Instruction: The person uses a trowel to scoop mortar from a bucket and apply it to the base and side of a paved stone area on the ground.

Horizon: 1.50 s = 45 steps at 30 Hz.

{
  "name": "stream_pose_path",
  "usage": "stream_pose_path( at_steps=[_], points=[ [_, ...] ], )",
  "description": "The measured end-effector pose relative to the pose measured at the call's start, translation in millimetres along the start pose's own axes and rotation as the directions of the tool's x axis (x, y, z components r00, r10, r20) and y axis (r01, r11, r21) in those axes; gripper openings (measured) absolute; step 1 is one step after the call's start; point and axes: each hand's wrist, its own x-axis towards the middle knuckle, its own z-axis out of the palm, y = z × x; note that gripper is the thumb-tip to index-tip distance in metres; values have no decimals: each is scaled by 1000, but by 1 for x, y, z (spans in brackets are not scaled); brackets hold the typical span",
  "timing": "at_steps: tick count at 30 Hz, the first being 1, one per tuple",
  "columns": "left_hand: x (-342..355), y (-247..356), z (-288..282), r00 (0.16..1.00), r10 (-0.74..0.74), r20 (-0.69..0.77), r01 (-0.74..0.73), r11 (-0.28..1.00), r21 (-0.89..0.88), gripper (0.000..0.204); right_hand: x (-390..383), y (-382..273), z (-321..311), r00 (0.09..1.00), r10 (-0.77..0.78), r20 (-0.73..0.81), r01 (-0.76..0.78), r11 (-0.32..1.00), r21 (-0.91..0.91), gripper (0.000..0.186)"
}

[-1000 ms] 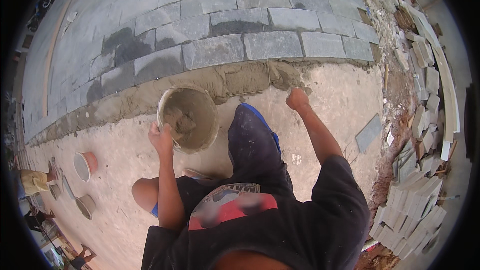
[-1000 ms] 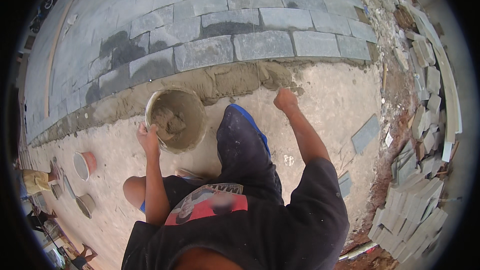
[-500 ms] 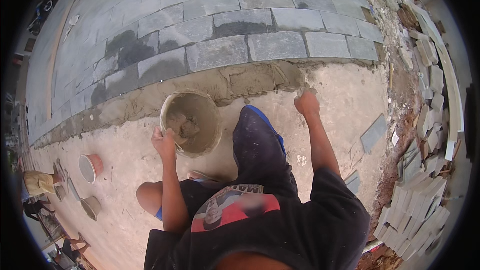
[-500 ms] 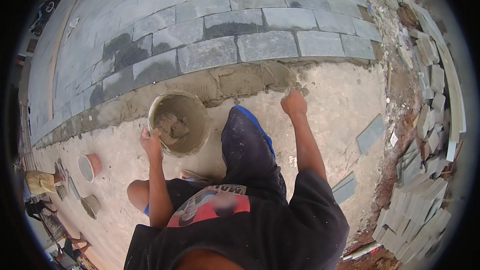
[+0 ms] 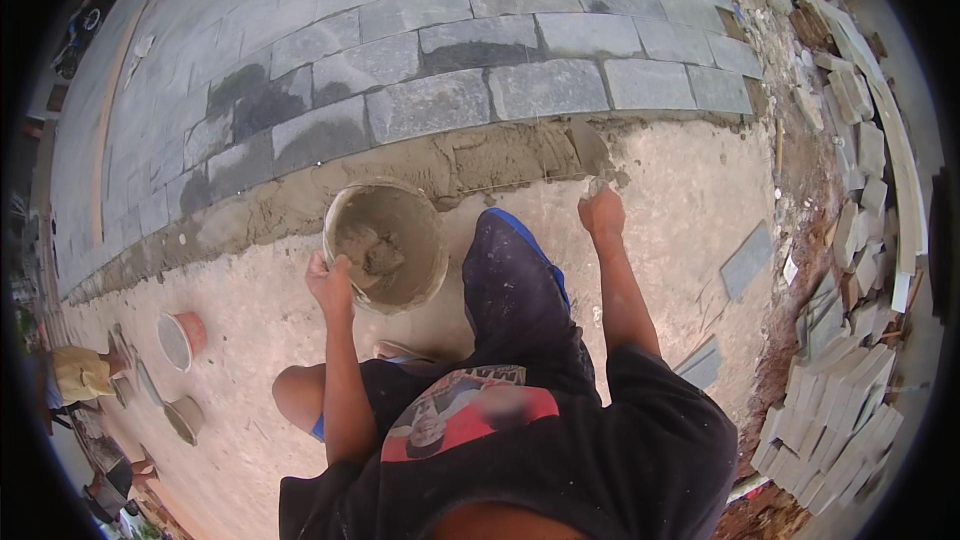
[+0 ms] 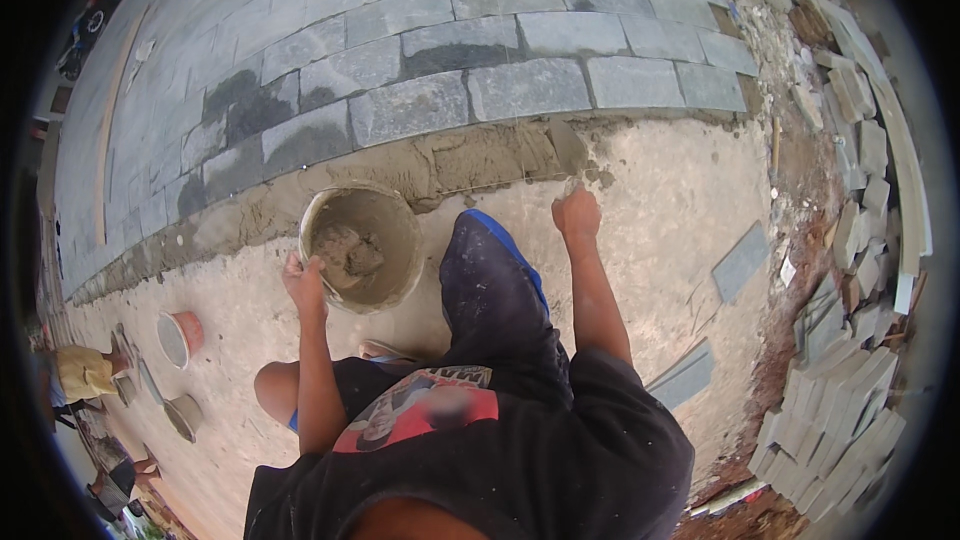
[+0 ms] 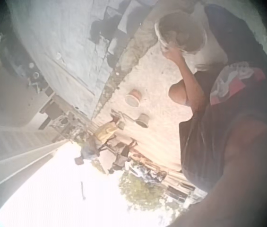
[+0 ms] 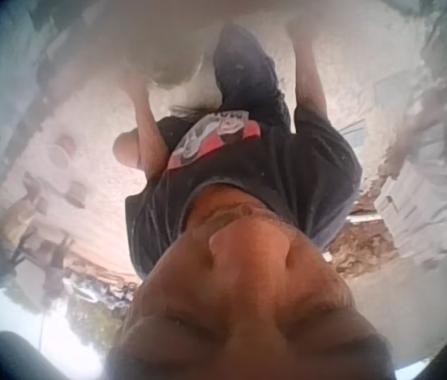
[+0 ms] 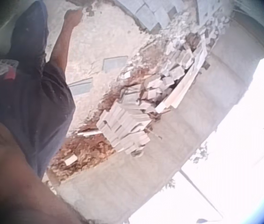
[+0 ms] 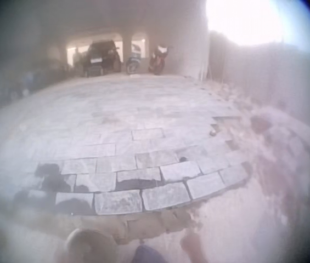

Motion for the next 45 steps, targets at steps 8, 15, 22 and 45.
stream_pose_path(
  at_steps=[8,15,22,45],
  points=[
    [-3,4,4,1000,-18,-2,18,1000,1,10,10,-2,16,993,-48,112,48,999,7,37],
    [-3,4,10,1000,8,-6,-8,1000,4,9,5,-3,5,984,-66,168,71,997,-24,39],
    [1,-3,6,1000,-9,6,8,999,52,8,33,39,30,980,102,-173,-76,986,151,33],
    [-4,5,2,1000,-3,-1,3,998,66,9,79,56,80,841,-201,503,-282,630,724,38]
  ],
)
